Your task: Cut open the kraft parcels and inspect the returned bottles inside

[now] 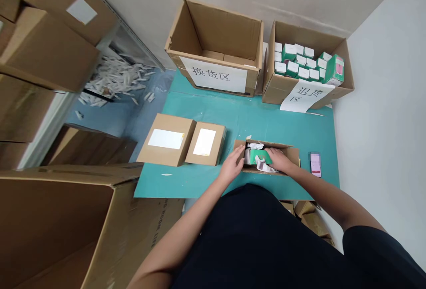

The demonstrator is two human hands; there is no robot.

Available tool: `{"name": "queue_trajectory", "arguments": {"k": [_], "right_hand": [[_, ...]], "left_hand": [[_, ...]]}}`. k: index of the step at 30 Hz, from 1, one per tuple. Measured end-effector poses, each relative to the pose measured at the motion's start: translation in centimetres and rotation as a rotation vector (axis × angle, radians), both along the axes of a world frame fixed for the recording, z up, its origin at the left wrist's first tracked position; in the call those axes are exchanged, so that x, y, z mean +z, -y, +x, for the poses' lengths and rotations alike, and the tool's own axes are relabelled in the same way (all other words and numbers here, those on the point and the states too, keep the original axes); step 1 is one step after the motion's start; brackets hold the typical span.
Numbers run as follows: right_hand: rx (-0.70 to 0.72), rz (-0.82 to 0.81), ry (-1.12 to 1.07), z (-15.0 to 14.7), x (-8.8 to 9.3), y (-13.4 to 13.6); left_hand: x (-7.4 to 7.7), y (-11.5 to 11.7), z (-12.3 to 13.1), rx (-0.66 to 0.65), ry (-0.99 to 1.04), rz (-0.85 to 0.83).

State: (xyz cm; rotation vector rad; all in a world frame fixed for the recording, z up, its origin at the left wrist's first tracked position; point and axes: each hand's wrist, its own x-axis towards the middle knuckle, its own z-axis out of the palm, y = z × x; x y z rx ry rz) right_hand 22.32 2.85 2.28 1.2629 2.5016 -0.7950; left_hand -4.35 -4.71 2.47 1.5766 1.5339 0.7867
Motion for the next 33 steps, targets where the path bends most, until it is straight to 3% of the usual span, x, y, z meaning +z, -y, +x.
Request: {"name": "queue_trajectory", "arguments": {"k": [8,11,15,19,24,33], "right_hand": [[-0.087,-0.037,-0.232,1.4,1.2,-0.6],[-0.115,-0.028,-0.250,1.4,1.6,-0.5],[-0.166,-0.028,-0.308,1.1,2.4,-0.2],[-0.275,-0.043,-0.396,0.9,2.7,0.2],[-0.304,0.013,-0.434,1.0,2.5,-0.6],[-0.346,0.049,-0.435,0.3,2.6,-3.7]], "left_hand": [[-0.1,-0.4,0.7,0.266,0.017,0.053],[-0.4,-1.0,1.0,0.357,0.131,-0.096],[-0.9,-1.9,0.7,0.321,0.201,-0.333],[-1.2,-2.3,0.4,0.373,0.203,-0.277],[-1.2,-3.5,0.4,0.411,0.188,-0.214],[-0.4,-7.3,-1.2,0.223,0.020,-0.213]]}}
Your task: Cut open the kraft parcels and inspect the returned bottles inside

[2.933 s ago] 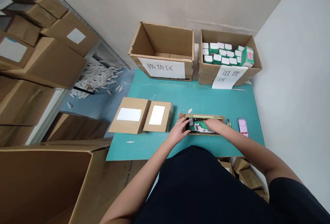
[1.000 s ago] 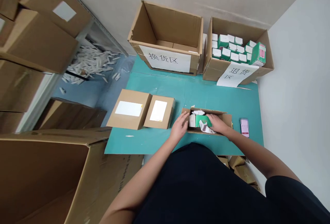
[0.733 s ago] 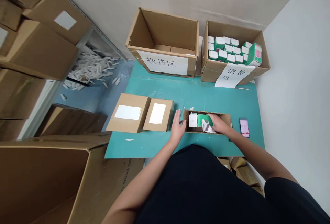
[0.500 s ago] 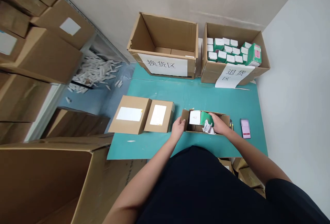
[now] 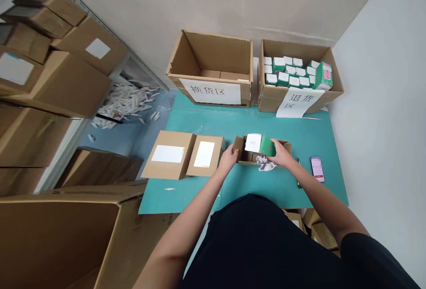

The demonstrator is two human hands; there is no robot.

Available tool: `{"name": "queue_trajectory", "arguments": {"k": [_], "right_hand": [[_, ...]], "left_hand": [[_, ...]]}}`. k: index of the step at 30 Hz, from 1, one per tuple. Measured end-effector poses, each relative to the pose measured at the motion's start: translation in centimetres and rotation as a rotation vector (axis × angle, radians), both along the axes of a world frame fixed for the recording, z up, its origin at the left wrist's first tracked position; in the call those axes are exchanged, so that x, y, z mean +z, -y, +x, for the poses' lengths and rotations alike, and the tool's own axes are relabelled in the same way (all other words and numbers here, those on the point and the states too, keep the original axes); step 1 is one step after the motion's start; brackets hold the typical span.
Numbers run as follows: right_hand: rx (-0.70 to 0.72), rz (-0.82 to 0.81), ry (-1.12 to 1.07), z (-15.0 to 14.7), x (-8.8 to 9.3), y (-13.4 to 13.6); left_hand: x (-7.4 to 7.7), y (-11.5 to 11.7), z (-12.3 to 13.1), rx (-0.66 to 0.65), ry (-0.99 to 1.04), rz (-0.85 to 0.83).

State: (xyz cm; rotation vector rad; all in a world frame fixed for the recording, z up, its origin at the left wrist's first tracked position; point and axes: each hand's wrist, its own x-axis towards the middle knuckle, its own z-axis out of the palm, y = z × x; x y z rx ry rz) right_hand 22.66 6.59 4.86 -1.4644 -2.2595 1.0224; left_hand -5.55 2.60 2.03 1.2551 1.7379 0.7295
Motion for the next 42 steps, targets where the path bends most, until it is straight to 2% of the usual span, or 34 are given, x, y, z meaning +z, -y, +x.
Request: {"name": "queue_trajectory", "arguments": {"k": [3,5,6,9,11,14,18,21,24,27,29,32,37,42], "right_hand": [[-0.040,0.007,0.006,0.0,-0.3,-0.3],[-0.064,0.003,0.003,0.0,-0.6,-0.2],[-0.070,0.003,-0.004,-0.1,-0.7,-0.1],[-0.081,0.008,-0.046,-0.2,-1.2,0.3],[-0.086,0.006,-0.069,-0.3,-1.3,0.6],[-0.127,-0.033,-0.072,-0.3,-1.0,1.0],[-0.222,-0.088,-0.121,-0.2,0.2,1.5],[-0.245,-0.069,-0.206,-0.3,1.4,1.8],[-0.253,-0.042,-0.298,-0.4,2.5,2.3],[-0.294,-0.035,-0.364,-0.5,3.5,3.0],[-0.340,-0.024,-0.386,-0.5,4.1,3.6],[-0.379,0.020,-0.432,-0.3,5.3,4.5],[-0.408,0.088,-0.494,0.3,7.0,6.3],[-0.440,0.030,-0.532,0.4,6.8,8.6]], "left_hand": [[2.0,1.1,0.2,0.049,-0.156,0.139],[4.0,2.5,1.1,0.008,-0.275,0.298],[5.0,3.2,1.7,-0.086,-0.298,0.360],[7.5,4.5,4.2,-0.490,-0.287,0.476],[8.1,4.4,5.7,-0.615,-0.343,0.463],[7.6,3.4,6.5,-0.647,-0.464,0.352],[6.2,2.3,5.7,-0.610,-0.538,0.226],[5.4,2.3,4.9,-0.592,-0.481,0.293],[4.5,2.9,4.4,-0.688,-0.484,0.404],[3.5,3.5,4.1,-0.801,-0.595,0.375],[3.0,3.4,4.0,-0.817,-0.660,0.343],[2.8,2.6,4.1,-0.765,-0.685,0.367],[3.5,0.4,4.6,-0.707,-0.683,0.477],[3.5,-0.4,5.3,-0.697,-0.625,0.423]]}}
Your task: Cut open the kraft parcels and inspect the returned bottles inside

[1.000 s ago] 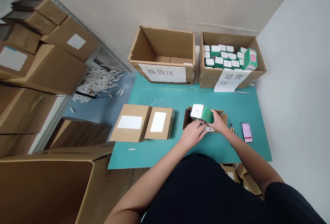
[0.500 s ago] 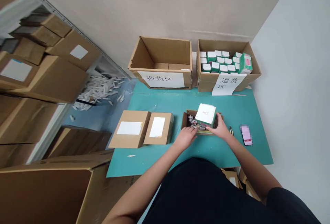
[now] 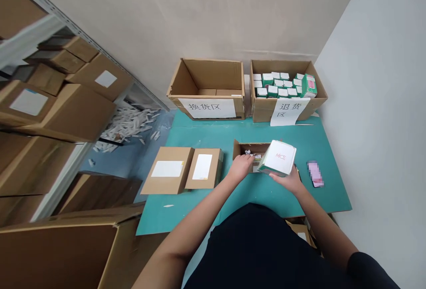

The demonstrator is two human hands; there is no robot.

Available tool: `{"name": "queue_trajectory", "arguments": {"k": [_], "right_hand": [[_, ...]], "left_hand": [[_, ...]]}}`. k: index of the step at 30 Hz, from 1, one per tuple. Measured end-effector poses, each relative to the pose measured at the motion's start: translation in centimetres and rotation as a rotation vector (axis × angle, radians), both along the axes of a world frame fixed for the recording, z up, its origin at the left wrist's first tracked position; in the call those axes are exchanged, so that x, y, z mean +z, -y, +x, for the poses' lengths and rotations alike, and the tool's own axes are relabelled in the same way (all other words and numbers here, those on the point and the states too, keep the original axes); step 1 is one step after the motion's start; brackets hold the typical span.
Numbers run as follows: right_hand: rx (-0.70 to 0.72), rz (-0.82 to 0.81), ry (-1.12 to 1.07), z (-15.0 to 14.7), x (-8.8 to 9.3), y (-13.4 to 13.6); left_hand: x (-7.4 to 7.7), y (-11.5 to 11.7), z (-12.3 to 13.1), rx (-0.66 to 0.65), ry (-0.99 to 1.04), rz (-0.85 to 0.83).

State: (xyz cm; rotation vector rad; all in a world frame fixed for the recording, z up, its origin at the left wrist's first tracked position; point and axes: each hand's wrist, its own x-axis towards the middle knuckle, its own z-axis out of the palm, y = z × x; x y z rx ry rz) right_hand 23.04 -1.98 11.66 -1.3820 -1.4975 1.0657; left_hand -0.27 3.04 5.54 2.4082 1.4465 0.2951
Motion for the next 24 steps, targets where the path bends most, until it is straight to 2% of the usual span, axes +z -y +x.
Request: {"name": "queue_trajectory", "arguments": {"k": [3,5,8,10,12,14,16,19,24], "right_hand": [[-0.003,-0.032,-0.012,-0.2,-0.8,1.4],[0.008,-0.046,-0.025,-0.3,-1.5,2.4],[0.039,-0.067,-0.062,-0.2,-2.2,3.7],[0.040,-0.082,-0.069,-0.1,-2.5,4.6],[0.040,-0.092,-0.066,-0.2,-2.6,5.3],[0.070,-0.107,-0.072,-0.5,-2.6,6.0],[0.123,-0.129,-0.088,-0.9,-2.7,6.6],[0.192,-0.169,-0.105,-1.4,-3.1,7.2],[0.263,-0.279,-0.057,-1.1,-4.2,7.4]], "left_hand": [[0.4,0.8,-0.1,-0.017,0.110,-0.013],[1.0,2.0,-0.3,0.004,0.270,0.024],[1.6,4.6,-0.5,0.200,0.616,-0.027],[1.4,6.7,-0.4,0.379,0.863,-0.269],[0.8,8.5,-0.1,0.479,1.086,-0.667],[0.0,9.8,0.3,0.462,1.272,-1.059],[-0.7,10.5,0.6,0.395,1.409,-1.274],[-1.4,10.8,0.5,0.338,1.497,-1.284],[-2.2,11.0,-0.7,0.278,1.437,-1.248]]}}
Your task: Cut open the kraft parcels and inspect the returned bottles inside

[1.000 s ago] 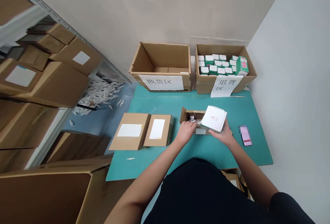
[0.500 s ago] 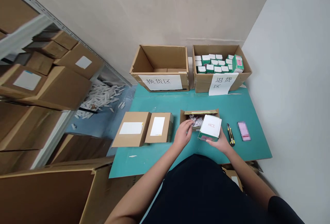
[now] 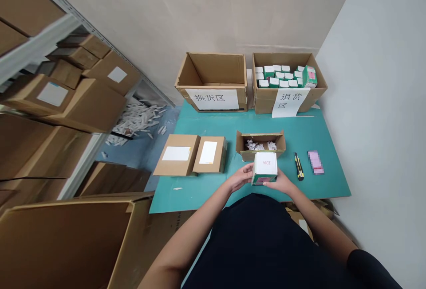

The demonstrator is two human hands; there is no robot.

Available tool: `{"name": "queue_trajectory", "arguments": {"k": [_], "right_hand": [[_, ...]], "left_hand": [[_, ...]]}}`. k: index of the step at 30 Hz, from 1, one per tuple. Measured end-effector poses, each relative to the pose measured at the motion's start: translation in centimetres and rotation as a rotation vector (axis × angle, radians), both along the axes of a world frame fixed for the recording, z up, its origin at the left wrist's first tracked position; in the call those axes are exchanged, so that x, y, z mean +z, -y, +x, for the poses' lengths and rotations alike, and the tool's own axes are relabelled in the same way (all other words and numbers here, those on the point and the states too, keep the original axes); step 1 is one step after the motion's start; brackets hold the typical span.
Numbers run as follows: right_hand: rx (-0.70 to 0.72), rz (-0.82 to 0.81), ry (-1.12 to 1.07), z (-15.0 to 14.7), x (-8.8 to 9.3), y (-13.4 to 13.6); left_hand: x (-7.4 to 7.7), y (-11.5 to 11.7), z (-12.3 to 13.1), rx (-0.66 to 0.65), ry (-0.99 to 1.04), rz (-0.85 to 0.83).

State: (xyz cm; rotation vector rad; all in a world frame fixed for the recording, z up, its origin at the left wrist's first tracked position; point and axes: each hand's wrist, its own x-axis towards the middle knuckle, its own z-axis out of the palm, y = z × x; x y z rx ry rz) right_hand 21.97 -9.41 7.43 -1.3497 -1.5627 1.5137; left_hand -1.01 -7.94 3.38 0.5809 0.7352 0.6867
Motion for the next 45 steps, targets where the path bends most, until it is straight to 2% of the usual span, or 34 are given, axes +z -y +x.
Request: {"name": "queue_trajectory", "arguments": {"k": [5,12,19,25,29,34,37,41,45], "right_hand": [[-0.054,-0.032,-0.021,-0.9,-1.6,0.3],[-0.293,0.027,-0.079,-3.3,-3.8,1.8],[-0.327,0.104,-0.009,-3.8,-4.4,1.8],[-0.219,0.028,-0.071,-3.9,-5.9,0.6],[-0.098,-0.050,-0.071,-3.0,-6.9,-0.5],[0.041,-0.092,-0.039,-2.0,-7.8,-2.1],[0.080,-0.105,-0.016,-1.9,-8.5,-3.3],[0.124,-0.100,-0.015,-2.5,-9.9,-4.9],[0.121,-0.119,0.043,-3.4,-11.3,-5.8]], "left_hand": [[-1.3,0.9,-0.3,0.080,-0.118,0.079],[-2.7,2.5,1.0,0.224,-0.207,0.106],[-4.5,3.2,1.8,0.321,-0.371,0.219],[-6.7,3.2,1.1,0.307,-0.455,0.218],[-7.8,2.5,0.4,0.192,-0.469,0.200],[-8.2,1.1,-0.7,0.012,-0.415,0.226],[-8.7,0.4,-1.4,-0.030,-0.438,0.237],[-9.4,-0.1,-1.2,-0.038,-0.609,0.236],[-9.7,0.6,0.2,-0.027,-0.925,0.259]]}}
